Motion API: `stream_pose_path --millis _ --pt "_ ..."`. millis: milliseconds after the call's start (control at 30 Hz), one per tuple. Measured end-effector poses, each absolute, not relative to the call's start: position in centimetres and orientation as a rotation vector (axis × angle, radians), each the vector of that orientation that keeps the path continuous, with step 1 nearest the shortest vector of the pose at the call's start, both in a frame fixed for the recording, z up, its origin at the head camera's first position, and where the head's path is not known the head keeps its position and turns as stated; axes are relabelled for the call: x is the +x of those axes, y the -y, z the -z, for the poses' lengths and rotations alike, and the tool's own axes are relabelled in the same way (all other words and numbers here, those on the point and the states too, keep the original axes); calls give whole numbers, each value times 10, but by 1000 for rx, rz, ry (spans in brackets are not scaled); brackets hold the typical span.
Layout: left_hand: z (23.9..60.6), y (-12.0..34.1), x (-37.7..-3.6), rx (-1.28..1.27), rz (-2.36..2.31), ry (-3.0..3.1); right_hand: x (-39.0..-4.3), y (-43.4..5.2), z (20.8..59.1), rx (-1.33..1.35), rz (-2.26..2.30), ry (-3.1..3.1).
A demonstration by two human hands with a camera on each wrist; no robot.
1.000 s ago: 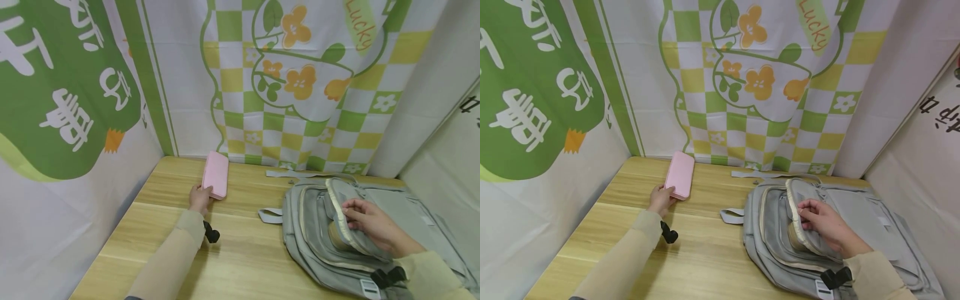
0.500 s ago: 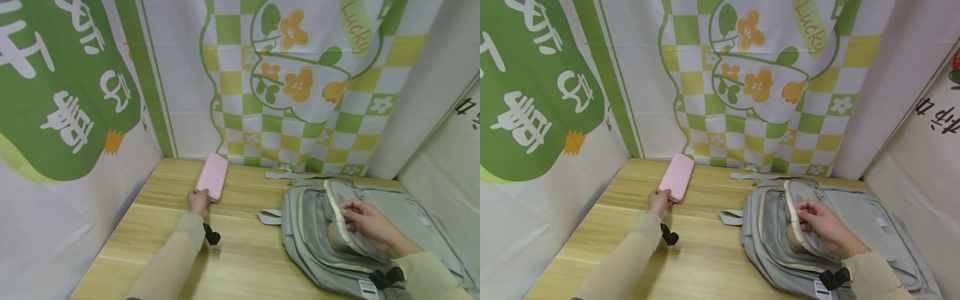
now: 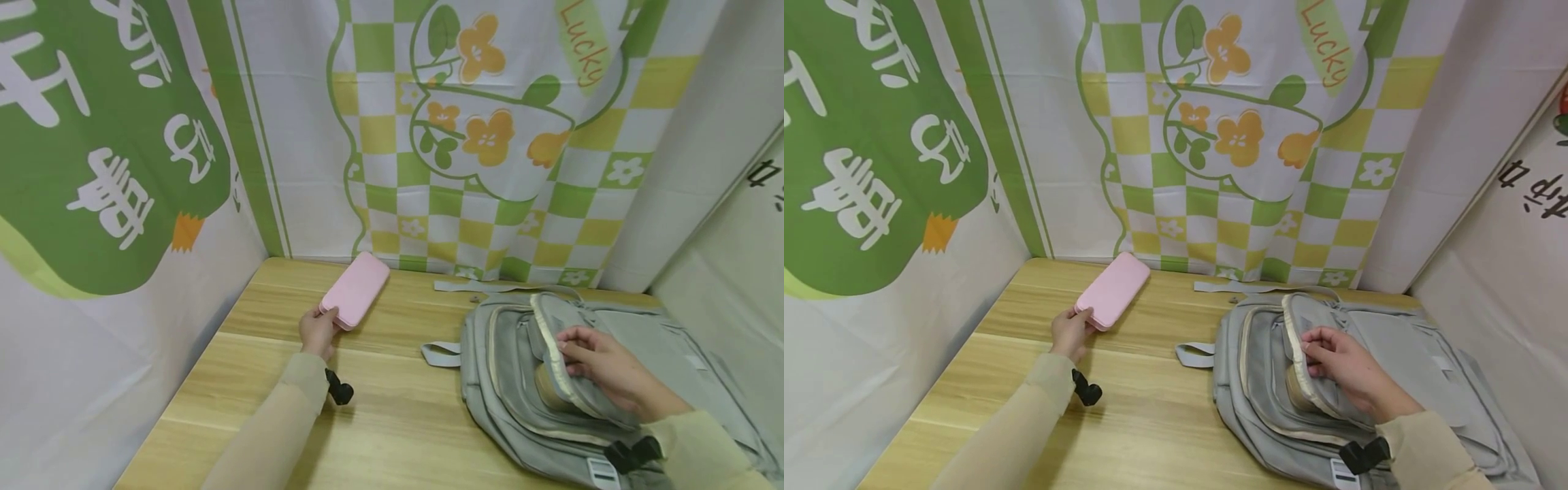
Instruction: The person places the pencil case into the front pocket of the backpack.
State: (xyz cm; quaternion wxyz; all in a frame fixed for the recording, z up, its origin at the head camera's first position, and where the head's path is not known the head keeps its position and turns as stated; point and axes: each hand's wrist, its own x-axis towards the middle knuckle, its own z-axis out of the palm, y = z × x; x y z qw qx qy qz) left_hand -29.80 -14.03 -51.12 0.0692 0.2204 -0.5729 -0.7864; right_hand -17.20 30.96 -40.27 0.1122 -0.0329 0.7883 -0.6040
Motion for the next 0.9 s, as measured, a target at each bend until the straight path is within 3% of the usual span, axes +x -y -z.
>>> stream_pose_path --millis 533,900 --pt "494 120 -293 658 2576 1659 -172 -310 404 -85 1760 -2329" --pt "479 83 -290 460 2665 1762 -172 -311 397 -59 1755 -2342"
